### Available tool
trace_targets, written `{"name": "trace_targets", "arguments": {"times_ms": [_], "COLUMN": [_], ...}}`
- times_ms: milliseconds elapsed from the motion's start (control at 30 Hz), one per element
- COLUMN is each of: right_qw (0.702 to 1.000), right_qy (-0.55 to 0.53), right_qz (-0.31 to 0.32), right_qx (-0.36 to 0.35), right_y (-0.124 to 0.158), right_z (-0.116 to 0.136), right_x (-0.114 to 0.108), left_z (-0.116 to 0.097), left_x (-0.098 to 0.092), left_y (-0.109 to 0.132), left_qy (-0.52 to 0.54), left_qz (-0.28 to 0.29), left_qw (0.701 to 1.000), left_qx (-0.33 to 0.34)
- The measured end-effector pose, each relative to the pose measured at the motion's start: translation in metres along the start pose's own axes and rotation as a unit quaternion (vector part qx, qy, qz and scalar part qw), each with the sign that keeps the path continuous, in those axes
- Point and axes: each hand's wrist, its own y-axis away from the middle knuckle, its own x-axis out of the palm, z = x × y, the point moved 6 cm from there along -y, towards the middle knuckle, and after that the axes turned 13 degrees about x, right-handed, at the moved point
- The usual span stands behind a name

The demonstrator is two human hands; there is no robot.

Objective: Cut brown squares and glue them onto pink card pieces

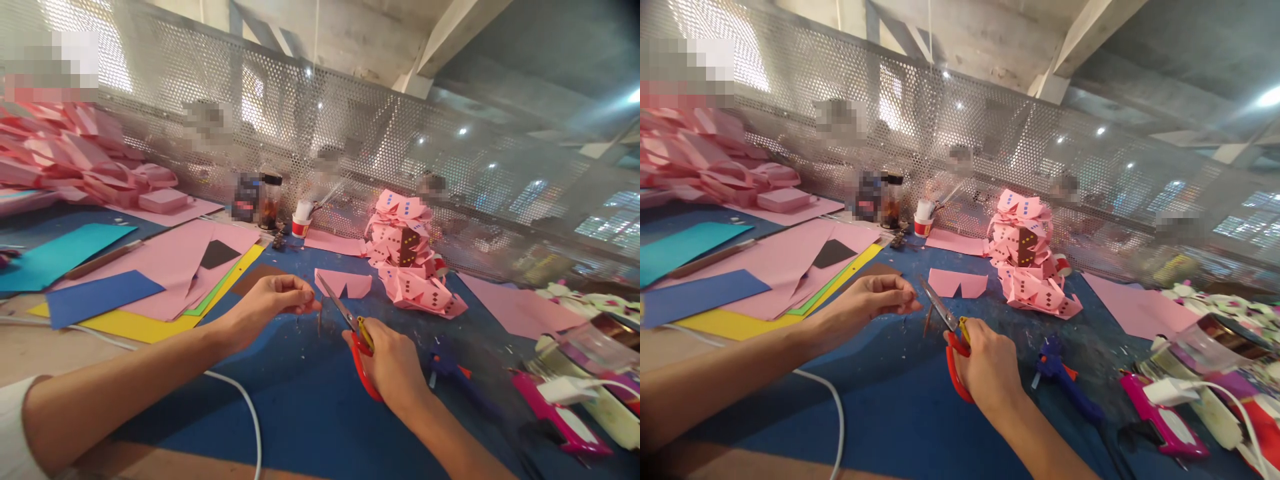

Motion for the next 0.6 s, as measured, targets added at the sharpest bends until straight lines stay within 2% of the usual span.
{"name": "trace_targets", "arguments": {"times_ms": [267, 400, 500, 600], "right_qw": [1.000, 1.000, 1.000, 0.999], "right_qy": [-0.002, -0.006, -0.018, -0.028], "right_qz": [0.007, 0.014, 0.024, 0.029], "right_qx": [-0.010, 0.001, 0.008, 0.011], "right_y": [0.001, -0.001, -0.002, -0.002], "right_z": [0.001, -0.001, -0.002, -0.004], "right_x": [0.001, 0.003, 0.005, 0.007], "left_z": [0.004, 0.000, -0.005, -0.008], "left_x": [-0.003, -0.009, -0.029, -0.070], "left_y": [-0.003, -0.002, -0.007, -0.021], "left_qy": [0.045, 0.067, 0.064, -0.002], "left_qz": [-0.007, -0.032, -0.067, -0.150], "left_qw": [0.999, 0.997, 0.995, 0.988], "left_qx": [-0.017, -0.024, -0.033, -0.047]}}
